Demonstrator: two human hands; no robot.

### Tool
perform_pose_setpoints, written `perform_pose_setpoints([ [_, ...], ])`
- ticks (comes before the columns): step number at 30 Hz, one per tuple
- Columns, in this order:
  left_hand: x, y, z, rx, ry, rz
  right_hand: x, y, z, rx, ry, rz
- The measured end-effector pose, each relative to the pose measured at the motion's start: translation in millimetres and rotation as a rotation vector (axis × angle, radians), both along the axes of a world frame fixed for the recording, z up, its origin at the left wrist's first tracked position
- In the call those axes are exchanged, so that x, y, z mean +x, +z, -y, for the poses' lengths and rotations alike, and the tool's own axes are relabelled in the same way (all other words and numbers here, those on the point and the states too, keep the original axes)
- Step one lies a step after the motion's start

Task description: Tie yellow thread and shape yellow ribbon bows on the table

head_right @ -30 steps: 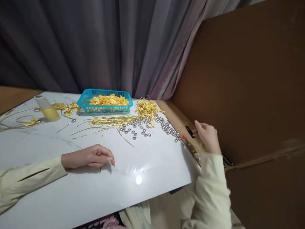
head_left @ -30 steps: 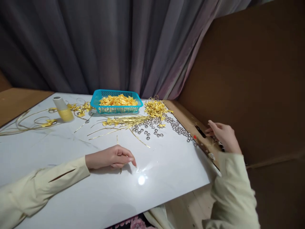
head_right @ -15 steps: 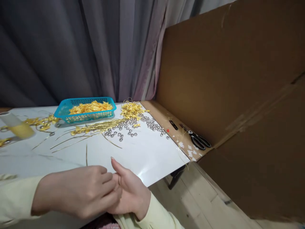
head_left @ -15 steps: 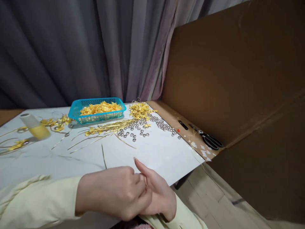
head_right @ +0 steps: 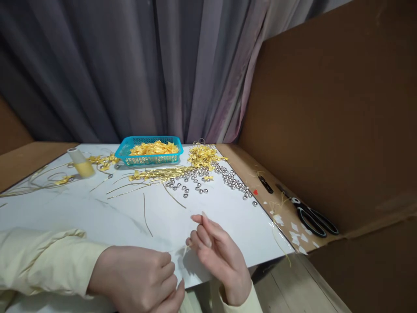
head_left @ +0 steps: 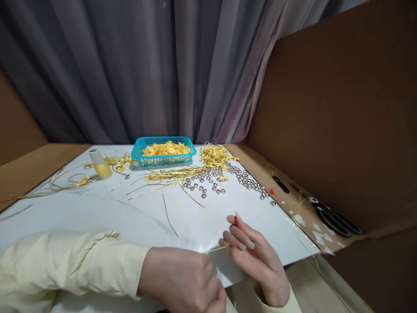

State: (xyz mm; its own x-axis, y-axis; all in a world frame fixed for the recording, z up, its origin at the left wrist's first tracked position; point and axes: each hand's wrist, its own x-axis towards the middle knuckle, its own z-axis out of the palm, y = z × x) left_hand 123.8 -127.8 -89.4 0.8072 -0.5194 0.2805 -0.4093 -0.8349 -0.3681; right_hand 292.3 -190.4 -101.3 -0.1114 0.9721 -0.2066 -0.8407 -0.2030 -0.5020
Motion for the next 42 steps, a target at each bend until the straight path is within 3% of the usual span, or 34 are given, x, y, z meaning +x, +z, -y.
perform_pose_setpoints([
  [7, -7.3, -6.4, -7.1, -0.014, -0.021, 0.054, 12.6, 5.0, -3.2, -0.184, -0.243, -0.030],
  [13, -14.6, -15.9, -14.6, -0.023, -0.037, 0.098, 15.8, 14.8, -7.2, -0.246, -0.462, -0.015],
  [23, -22.6, -18.9, -23.7, -0.051, 0.001, -0.002, 32.2, 17.3, -5.1, -0.287, -0.611, 0.012],
  [28, -29.6, -18.3, -29.2, -0.103, 0.032, -0.086, 39.6, 6.7, -2.8, -0.205, -0.599, 0.255],
  [31, -33.7, -16.9, -31.7, -0.201, -0.018, -0.156, 40.3, 0.2, -2.9, -0.107, -0.587, 0.488],
  [35, -47.3, -6.0, -41.4, -0.363, -0.058, -0.238, 42.1, -5.8, -8.0, -0.082, -0.766, 0.706],
  [38, -69.2, 12.2, -68.4, -0.327, 0.073, -0.180, 45.3, -10.8, -11.7, -0.036, -0.882, 0.807],
  [42, -103.2, 44.1, -141.4, -0.208, 0.565, -0.003, 46.3, -17.9, -13.7, -0.053, -0.852, 1.044],
])
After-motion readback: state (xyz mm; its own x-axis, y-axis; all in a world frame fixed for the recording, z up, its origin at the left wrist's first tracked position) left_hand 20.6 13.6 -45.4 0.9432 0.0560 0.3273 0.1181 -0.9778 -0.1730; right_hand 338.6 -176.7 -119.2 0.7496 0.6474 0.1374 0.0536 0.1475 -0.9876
